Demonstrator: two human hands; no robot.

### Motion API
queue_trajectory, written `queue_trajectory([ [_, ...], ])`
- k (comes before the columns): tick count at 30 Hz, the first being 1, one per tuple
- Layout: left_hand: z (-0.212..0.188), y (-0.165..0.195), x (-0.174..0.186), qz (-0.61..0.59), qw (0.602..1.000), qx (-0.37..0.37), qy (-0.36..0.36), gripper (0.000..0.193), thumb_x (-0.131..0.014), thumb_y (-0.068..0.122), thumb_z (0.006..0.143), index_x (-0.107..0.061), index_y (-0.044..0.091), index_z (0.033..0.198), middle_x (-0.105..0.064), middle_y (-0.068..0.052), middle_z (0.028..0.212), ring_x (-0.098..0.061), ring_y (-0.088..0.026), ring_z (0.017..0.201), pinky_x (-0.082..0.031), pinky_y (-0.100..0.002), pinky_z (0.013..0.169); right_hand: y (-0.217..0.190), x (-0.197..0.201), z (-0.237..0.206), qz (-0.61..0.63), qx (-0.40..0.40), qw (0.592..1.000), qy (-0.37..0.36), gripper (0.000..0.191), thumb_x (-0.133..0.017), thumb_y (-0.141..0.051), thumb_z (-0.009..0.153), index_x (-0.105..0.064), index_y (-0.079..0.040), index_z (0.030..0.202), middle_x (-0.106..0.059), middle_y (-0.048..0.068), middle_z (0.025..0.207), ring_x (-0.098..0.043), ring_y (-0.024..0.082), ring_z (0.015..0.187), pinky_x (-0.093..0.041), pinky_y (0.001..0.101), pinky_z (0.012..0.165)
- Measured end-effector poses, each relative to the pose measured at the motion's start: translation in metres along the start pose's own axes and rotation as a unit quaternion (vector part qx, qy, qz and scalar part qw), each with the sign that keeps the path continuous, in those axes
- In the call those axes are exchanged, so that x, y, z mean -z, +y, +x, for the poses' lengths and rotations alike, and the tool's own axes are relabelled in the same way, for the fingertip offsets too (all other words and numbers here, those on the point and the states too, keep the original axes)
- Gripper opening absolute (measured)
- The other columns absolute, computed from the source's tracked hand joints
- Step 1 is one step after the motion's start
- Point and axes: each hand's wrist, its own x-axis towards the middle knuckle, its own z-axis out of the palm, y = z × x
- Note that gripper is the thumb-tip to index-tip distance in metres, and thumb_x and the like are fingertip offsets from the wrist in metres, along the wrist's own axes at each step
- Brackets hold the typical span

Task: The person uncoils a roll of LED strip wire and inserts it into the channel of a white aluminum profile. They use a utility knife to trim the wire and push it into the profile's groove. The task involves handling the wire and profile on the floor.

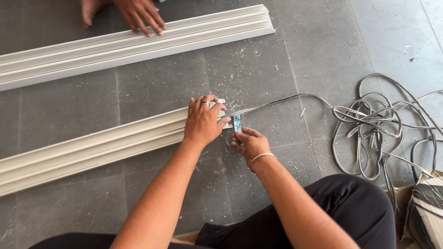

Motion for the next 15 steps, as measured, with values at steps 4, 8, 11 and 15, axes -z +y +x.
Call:
queue_trajectory([
  [4,0.005,0.008,-0.007,-0.031,0.999,0.01,-0.003,0.017,-0.083,0.031,0.08,-0.077,0.02,0.092,-0.06,0.0,0.123,-0.049,-0.026,0.128,-0.023,-0.058,0.117,0.004,-0.015,-0.001,-0.026,0.014,1.0,0.003,0.041,-0.062,-0.011,0.098,-0.054,-0.005,0.137,-0.067,0.011,0.082,-0.062,0.017,0.062,-0.057,0.0337,0.056],
  [8,0.0,0.009,-0.006,-0.077,0.997,0.016,0.027,0.013,-0.084,0.029,0.076,-0.078,0.021,0.085,-0.063,0.005,0.116,-0.052,-0.022,0.123,-0.027,-0.05,0.116,0.015,-0.035,-0.011,-0.063,0.061,0.996,-0.003,0.04,-0.061,-0.014,0.098,-0.057,-0.008,0.138,-0.067,0.007,0.075,-0.059,0.014,0.052,-0.054,0.0314,0.044],
  [11,-0.002,0.007,-0.006,-0.077,0.997,0.01,0.029,0.011,-0.085,0.028,0.076,-0.079,0.021,0.082,-0.064,0.006,0.113,-0.052,-0.021,0.121,-0.029,-0.047,0.114,0.026,-0.046,-0.009,-0.06,0.084,0.995,0.016,0.041,-0.06,-0.015,0.098,-0.056,-0.009,0.138,-0.066,0.007,0.071,-0.056,0.013,0.046,-0.05,0.0309,0.039],
  [15,-0.001,0.005,-0.01,-0.085,0.995,0.004,0.044,0.011,-0.085,0.028,0.077,-0.079,0.021,0.082,-0.066,0.009,0.111,-0.052,-0.019,0.121,-0.03,-0.046,0.113,0.037,-0.049,-0.003,-0.029,0.101,0.994,0.021,0.041,-0.062,-0.015,0.099,-0.056,-0.008,0.138,-0.065,0.006,0.069,-0.054,0.011,0.045,-0.048,0.0296,0.037],
])
